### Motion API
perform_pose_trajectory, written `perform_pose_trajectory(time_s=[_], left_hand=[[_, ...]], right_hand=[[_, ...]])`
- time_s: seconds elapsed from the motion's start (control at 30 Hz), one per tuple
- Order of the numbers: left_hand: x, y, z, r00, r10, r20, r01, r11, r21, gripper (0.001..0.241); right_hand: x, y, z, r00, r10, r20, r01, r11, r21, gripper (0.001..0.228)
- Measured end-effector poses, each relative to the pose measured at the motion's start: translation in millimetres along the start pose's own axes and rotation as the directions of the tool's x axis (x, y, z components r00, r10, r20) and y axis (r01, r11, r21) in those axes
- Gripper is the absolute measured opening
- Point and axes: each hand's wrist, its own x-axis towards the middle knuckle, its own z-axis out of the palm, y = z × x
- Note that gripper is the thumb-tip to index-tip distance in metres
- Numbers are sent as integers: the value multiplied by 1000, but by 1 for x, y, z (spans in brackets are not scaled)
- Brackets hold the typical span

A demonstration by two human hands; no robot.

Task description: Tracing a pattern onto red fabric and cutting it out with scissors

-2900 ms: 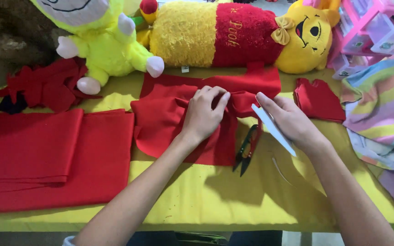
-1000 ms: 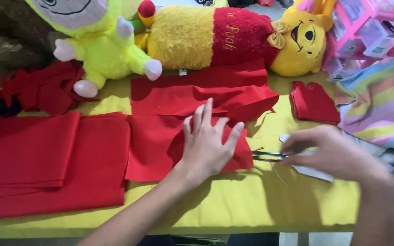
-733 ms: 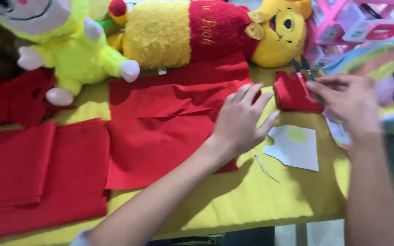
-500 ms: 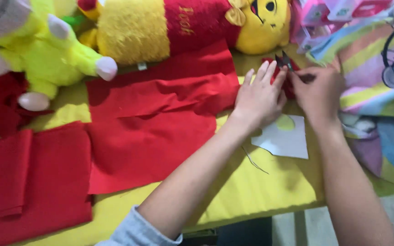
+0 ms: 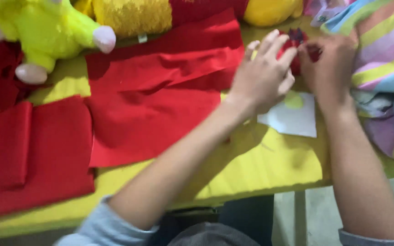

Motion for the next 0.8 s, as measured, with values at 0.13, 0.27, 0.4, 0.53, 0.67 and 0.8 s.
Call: perform_pose_trajectory(time_s=[0.13,0.27,0.4,0.53,0.67,0.8], left_hand=[[-50,-43,-52,981,23,-191,-28,999,-23,43],[-110,-87,-126,987,-125,-102,134,987,93,38],[-176,-123,-149,905,-424,24,382,837,391,73],[-189,-107,-162,722,-649,242,598,760,254,82],[-194,-105,-156,888,-455,64,426,868,255,76],[-199,-102,-152,906,-392,158,362,913,186,81]], right_hand=[[10,-32,-20,998,26,-49,-27,999,-23,15],[40,-140,-70,959,65,277,-113,980,162,39],[61,-261,-106,478,337,811,-411,902,-133,62],[39,-254,-73,637,246,731,-404,914,45,25],[26,-243,-73,672,309,673,-564,803,194,17],[15,-235,-89,666,483,568,-703,660,264,24]])
